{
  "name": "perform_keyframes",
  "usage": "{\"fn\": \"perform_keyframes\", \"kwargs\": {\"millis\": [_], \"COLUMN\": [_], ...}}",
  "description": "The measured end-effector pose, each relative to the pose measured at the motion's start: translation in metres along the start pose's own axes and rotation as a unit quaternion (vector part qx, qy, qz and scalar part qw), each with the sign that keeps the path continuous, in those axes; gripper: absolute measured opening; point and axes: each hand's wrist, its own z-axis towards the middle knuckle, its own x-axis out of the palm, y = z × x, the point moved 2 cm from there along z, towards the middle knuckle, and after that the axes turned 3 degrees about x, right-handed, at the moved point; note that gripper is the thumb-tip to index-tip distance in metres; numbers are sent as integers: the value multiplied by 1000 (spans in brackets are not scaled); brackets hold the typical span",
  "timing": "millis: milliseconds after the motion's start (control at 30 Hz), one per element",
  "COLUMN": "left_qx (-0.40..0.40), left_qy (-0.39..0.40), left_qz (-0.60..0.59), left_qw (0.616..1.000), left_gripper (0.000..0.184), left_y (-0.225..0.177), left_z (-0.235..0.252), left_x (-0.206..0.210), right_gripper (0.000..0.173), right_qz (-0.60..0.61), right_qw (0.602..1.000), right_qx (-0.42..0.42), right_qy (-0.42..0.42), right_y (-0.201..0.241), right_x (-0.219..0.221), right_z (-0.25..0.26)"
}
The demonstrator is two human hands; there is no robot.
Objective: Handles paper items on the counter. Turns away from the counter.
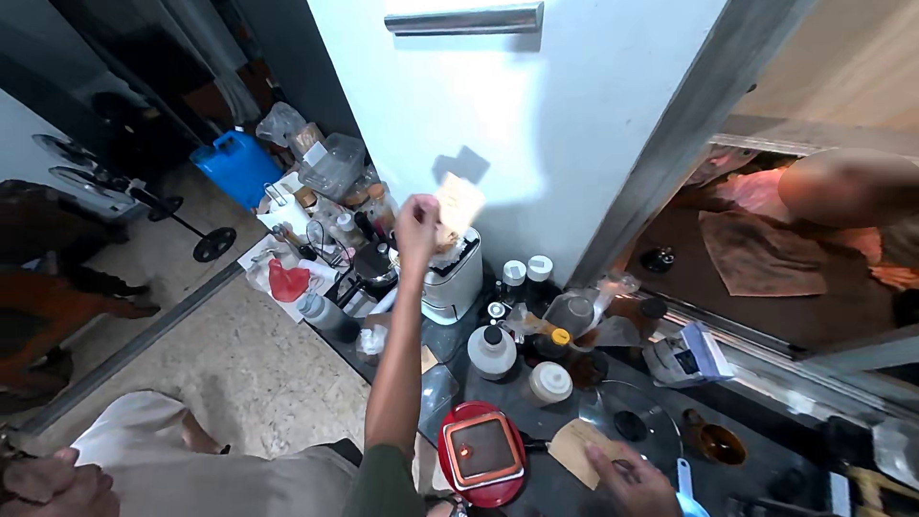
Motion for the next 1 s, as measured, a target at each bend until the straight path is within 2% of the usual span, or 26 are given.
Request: {"fn": "perform_keyframes", "kwargs": {"millis": [67, 167, 233, 300, 467, 767, 833, 933, 1000], "left_qx": [25, 58, 37, -23, -90, -84, -97, -120, -104], "left_qy": [83, 211, 288, 344, 390, 457, 414, 240, 139], "left_qz": [38, -29, -98, -153, -211, -189, -167, -79, 28], "left_qw": [995, 975, 952, 926, 892, 865, 890, 960, 984], "left_gripper": [22, 18, 17, 18, 19, 24, 26, 28, 27], "left_y": [-19, -29, -42, -51, -41, -20, -14, 9, 36], "left_z": [-59, -136, -178, -204, -221, -210, -194, -147, -112], "left_x": [27, 75, 92, 99, 100, 91, 79, 51, 29], "right_gripper": [12, 12, 15, 10, 19, 11, 10, 11, 12], "right_qz": [82, 188, 212, 227, 188, 130, 123, 126, 130], "right_qw": [997, 976, 966, 966, 978, 989, 990, 989, 989], "right_qx": [-10, -98, -140, -121, -80, -61, -62, -61, -58], "right_qy": [1, 39, 42, 22, -49, -43, -41, -41, -35], "right_y": [13, 17, 21, 29, 33, 34, 34, 33, 30], "right_x": [-7, -15, -17, -17, -16, -11, -11, -9, -9], "right_z": [6, 24, 32, 31, 29, 31, 32, 30, 28]}}
